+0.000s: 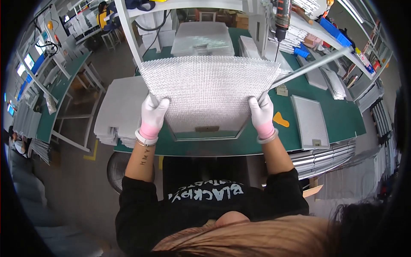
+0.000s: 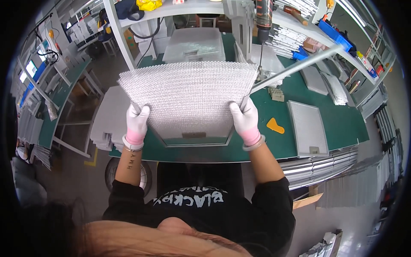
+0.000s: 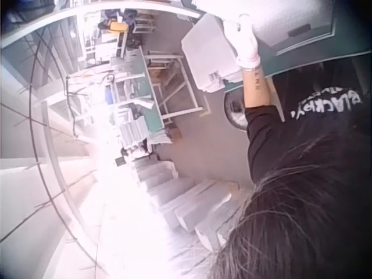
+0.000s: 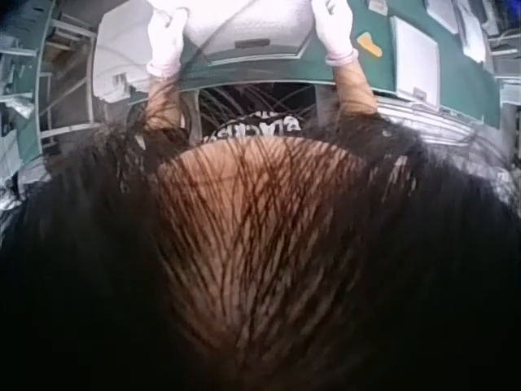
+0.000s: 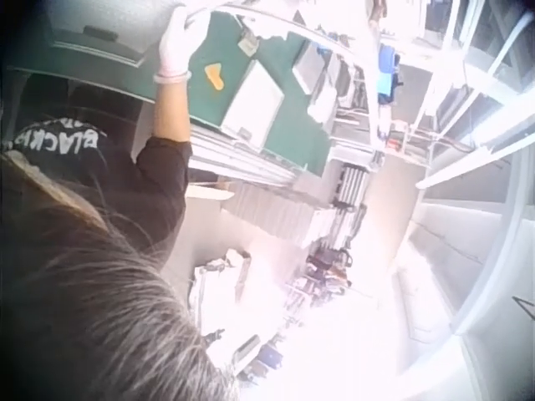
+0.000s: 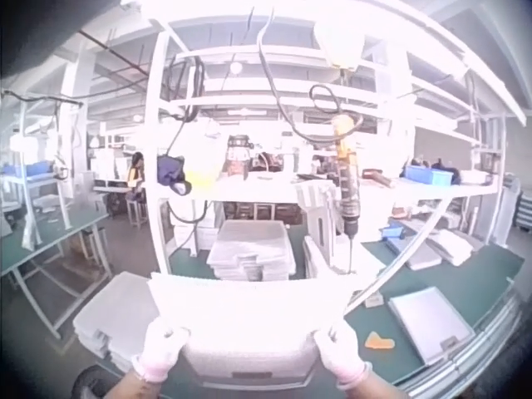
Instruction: Assembling a mesh filter into a metal frame using a hammer and a power drill.
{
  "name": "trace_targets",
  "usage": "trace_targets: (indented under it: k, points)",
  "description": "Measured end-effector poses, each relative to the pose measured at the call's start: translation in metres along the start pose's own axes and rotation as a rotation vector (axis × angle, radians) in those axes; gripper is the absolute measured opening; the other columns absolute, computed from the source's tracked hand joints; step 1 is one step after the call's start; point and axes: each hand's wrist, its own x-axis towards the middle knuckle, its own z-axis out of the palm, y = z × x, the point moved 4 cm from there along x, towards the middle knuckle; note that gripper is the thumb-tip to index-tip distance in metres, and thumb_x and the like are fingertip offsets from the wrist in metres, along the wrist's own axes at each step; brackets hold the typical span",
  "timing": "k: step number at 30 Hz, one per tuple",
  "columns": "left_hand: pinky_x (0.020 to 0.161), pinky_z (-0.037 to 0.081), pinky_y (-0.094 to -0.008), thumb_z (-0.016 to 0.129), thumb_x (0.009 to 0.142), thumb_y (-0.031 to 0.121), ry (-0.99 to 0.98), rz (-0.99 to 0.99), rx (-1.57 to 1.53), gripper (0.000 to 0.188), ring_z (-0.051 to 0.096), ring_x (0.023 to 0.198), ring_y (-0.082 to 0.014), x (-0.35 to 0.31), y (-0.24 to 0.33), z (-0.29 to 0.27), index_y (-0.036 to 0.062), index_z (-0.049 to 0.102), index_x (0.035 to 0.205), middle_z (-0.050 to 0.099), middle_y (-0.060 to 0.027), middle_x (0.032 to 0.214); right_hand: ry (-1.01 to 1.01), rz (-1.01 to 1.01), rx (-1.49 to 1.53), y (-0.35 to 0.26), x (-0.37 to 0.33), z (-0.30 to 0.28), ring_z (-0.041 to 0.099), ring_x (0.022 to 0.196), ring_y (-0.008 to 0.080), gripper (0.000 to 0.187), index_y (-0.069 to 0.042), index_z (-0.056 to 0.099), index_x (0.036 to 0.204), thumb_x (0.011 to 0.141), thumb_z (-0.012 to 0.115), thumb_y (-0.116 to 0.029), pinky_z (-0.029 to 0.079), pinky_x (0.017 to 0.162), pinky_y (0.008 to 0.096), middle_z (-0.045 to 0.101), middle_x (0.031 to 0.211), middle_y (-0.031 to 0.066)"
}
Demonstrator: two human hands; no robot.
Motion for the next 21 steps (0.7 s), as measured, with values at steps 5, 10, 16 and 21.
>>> trace_targets:
  k: [5,10,16,21]
  points:
    - [0.099,0.041,-0.0304,0.057,0.090,0.003,0.111,0.100,0.020,0.040,0.055,0.111,-0.0155,-0.033,-0.032,-0.008,-0.0071,0.051,0.128,0.059,-0.0069,0.122,0.045,-0.025,-0.103,0.006,-0.026,0.002,0.060,0.090,0.0119,0.023,0.003,0.059,0.112,0.092,0.059,-0.007,0.048,0.083,0.0276,0.067,0.102,0.0058]
    - [0.096,0.042,-0.0291,0.059,0.090,0.005,0.107,0.106,-0.028,0.037,0.056,0.108,-0.0144,-0.035,-0.035,-0.007,-0.0068,0.053,0.124,0.060,-0.0068,0.120,0.015,-0.003,-0.116,0.019,-0.029,-0.004,0.061,0.086,0.0134,0.023,0.003,0.059,0.112,0.092,0.059,-0.008,0.049,0.079,0.0274,0.067,0.099,0.0069]
    - [0.093,0.044,-0.0280,0.057,0.089,0.005,0.156,0.055,0.051,0.035,0.057,0.104,-0.0123,-0.049,-0.066,-0.005,-0.0057,0.055,0.122,0.063,-0.0057,0.114,0.008,0.036,-0.157,0.048,-0.049,0.003,0.061,0.091,0.0117,0.022,0.002,0.060,0.113,0.094,0.057,-0.008,0.048,0.083,0.0271,0.067,0.101,0.0059]
    - [0.098,0.044,-0.0316,0.067,0.089,0.014,-0.202,-0.050,0.099,0.046,0.057,0.112,-0.0161,-0.020,-0.014,-0.019,-0.0038,0.052,0.129,0.060,-0.0070,0.123,-0.148,0.178,0.067,0.021,-0.021,-0.007,0.059,0.089,0.0089,0.023,0.002,0.059,0.115,0.093,0.058,-0.005,0.048,0.083,0.0266,0.066,0.099,0.0020]
